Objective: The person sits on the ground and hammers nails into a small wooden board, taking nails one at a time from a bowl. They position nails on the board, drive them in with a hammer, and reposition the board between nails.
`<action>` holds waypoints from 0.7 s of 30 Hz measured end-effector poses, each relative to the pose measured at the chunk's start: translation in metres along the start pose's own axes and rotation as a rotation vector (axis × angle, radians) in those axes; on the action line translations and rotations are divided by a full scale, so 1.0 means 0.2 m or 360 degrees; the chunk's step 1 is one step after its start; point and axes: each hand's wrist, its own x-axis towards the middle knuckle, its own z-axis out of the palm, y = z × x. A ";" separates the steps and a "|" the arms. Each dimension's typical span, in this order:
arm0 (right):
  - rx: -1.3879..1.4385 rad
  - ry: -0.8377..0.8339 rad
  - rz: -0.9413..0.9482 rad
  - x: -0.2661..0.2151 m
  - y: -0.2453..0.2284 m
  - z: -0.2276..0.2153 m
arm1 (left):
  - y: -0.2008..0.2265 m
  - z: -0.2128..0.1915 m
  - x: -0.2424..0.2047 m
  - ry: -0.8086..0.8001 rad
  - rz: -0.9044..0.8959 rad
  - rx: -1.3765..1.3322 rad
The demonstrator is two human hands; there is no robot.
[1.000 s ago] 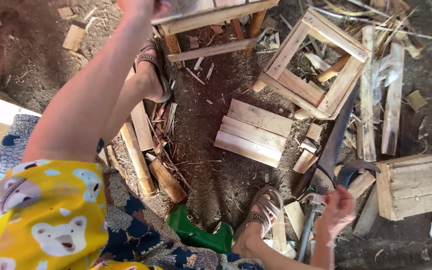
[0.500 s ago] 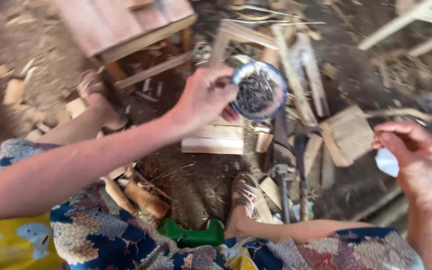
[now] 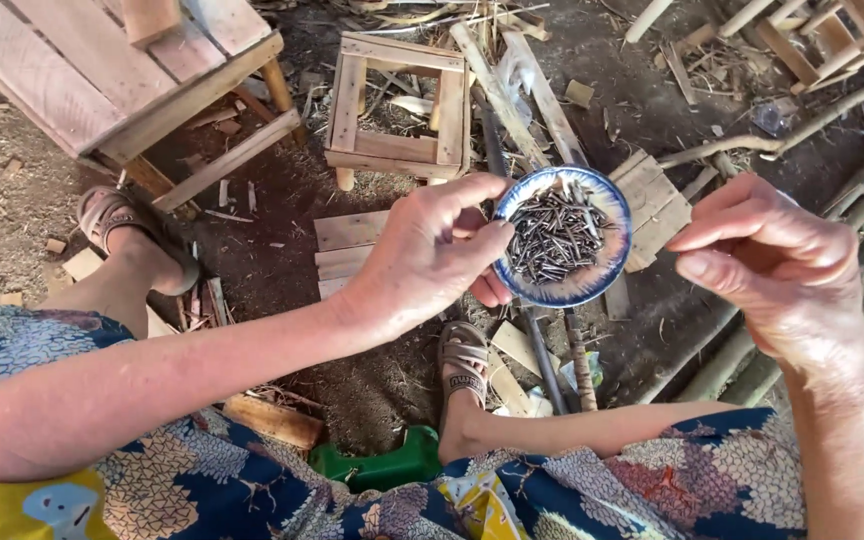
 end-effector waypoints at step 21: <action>-0.1271 -0.0274 -0.0381 0.09 -0.07 0.30 | -0.08 0.04 -0.03 0.0044 0.0143 -0.0024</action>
